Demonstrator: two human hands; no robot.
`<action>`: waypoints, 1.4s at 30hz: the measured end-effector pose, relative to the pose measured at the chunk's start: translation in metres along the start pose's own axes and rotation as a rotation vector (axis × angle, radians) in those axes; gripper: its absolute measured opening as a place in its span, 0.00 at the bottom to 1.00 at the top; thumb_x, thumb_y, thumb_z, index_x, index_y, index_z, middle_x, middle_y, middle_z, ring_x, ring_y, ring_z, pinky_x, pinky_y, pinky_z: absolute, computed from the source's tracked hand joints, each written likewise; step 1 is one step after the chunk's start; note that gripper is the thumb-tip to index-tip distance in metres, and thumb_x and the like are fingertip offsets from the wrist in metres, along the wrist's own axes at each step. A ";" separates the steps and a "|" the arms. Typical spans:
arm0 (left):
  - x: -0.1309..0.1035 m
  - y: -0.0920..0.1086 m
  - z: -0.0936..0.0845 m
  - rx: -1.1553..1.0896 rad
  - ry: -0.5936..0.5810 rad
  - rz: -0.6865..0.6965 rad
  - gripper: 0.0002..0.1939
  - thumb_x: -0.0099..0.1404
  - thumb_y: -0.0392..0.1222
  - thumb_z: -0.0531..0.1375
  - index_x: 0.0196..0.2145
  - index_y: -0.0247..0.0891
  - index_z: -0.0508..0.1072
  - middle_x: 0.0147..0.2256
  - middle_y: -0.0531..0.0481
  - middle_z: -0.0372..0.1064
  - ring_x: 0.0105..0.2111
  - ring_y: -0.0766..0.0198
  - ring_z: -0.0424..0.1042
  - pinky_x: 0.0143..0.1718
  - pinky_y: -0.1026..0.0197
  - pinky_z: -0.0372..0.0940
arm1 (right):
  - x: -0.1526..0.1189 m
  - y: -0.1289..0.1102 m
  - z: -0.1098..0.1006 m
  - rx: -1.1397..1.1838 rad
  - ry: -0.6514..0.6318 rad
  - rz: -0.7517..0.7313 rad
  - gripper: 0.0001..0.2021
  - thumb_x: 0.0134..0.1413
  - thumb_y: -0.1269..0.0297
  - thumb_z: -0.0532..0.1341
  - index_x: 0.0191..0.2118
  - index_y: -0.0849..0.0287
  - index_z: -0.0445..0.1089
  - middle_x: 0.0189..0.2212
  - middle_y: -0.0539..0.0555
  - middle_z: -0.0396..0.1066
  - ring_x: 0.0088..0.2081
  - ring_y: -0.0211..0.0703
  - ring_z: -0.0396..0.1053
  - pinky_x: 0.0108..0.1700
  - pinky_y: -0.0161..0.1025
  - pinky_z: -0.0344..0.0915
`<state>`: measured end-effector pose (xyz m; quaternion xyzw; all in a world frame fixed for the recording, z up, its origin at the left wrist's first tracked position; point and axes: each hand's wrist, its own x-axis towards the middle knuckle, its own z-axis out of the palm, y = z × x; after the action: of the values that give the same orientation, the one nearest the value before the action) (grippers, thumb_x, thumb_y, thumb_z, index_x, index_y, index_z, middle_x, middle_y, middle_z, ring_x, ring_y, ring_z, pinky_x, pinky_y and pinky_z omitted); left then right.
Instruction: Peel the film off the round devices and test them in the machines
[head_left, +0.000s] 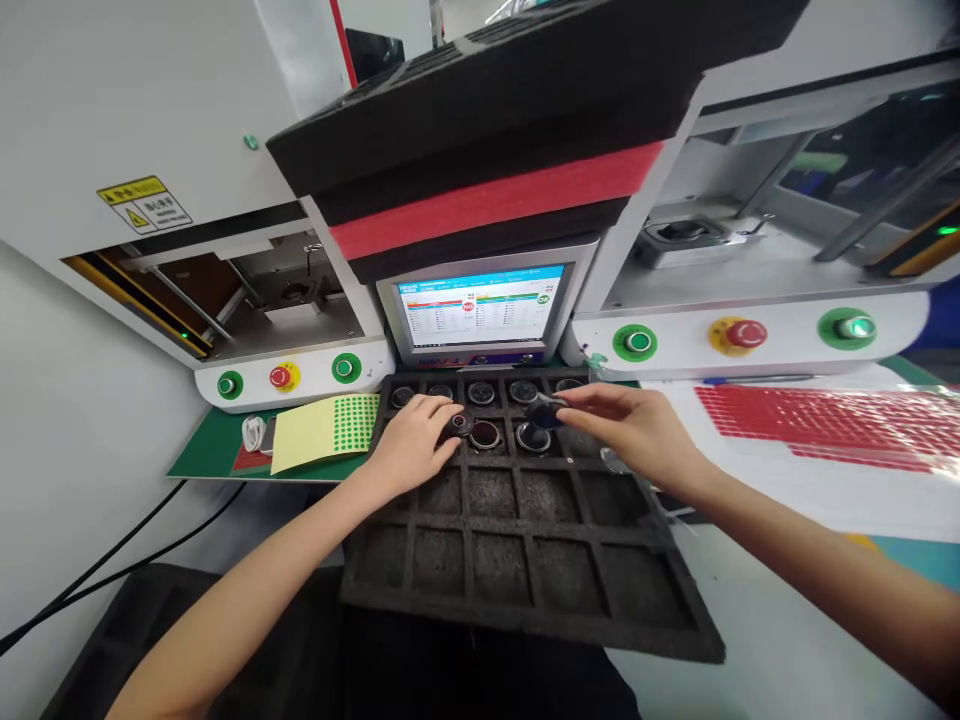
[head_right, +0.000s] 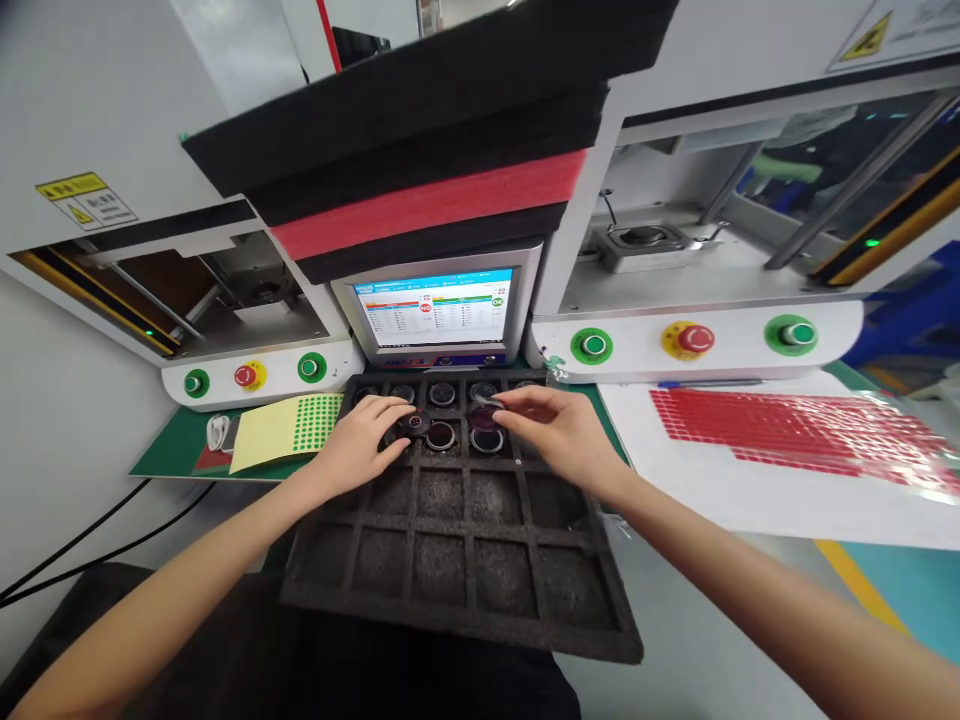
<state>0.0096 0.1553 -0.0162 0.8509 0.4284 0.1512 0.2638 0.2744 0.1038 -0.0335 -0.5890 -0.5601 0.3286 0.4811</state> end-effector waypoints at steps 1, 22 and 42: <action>0.007 -0.009 0.002 -0.003 -0.013 0.002 0.19 0.62 0.36 0.61 0.52 0.34 0.73 0.59 0.35 0.67 0.61 0.44 0.63 0.65 0.36 0.54 | 0.010 0.006 0.001 0.011 -0.018 0.026 0.26 0.42 0.38 0.69 0.34 0.58 0.80 0.33 0.58 0.80 0.35 0.50 0.78 0.42 0.47 0.77; 0.035 -0.015 0.004 -1.439 0.060 -0.549 0.15 0.65 0.34 0.52 0.40 0.26 0.78 0.43 0.33 0.78 0.44 0.57 0.79 0.56 0.56 0.70 | 0.101 0.048 0.041 -0.090 -0.186 0.234 0.02 0.48 0.72 0.67 0.27 0.62 0.78 0.23 0.55 0.76 0.23 0.43 0.72 0.30 0.43 0.74; 0.011 0.020 0.012 -1.276 0.284 -0.343 0.13 0.49 0.41 0.75 0.31 0.35 0.81 0.32 0.51 0.76 0.32 0.70 0.70 0.33 0.69 0.65 | 0.010 -0.030 0.075 0.122 -0.078 -0.239 0.10 0.56 0.62 0.63 0.42 0.56 0.77 0.35 0.53 0.80 0.34 0.43 0.77 0.42 0.43 0.76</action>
<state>0.0348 0.1500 -0.0138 0.4203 0.4147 0.4408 0.6761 0.1966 0.1262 -0.0280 -0.4743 -0.6236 0.3251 0.5296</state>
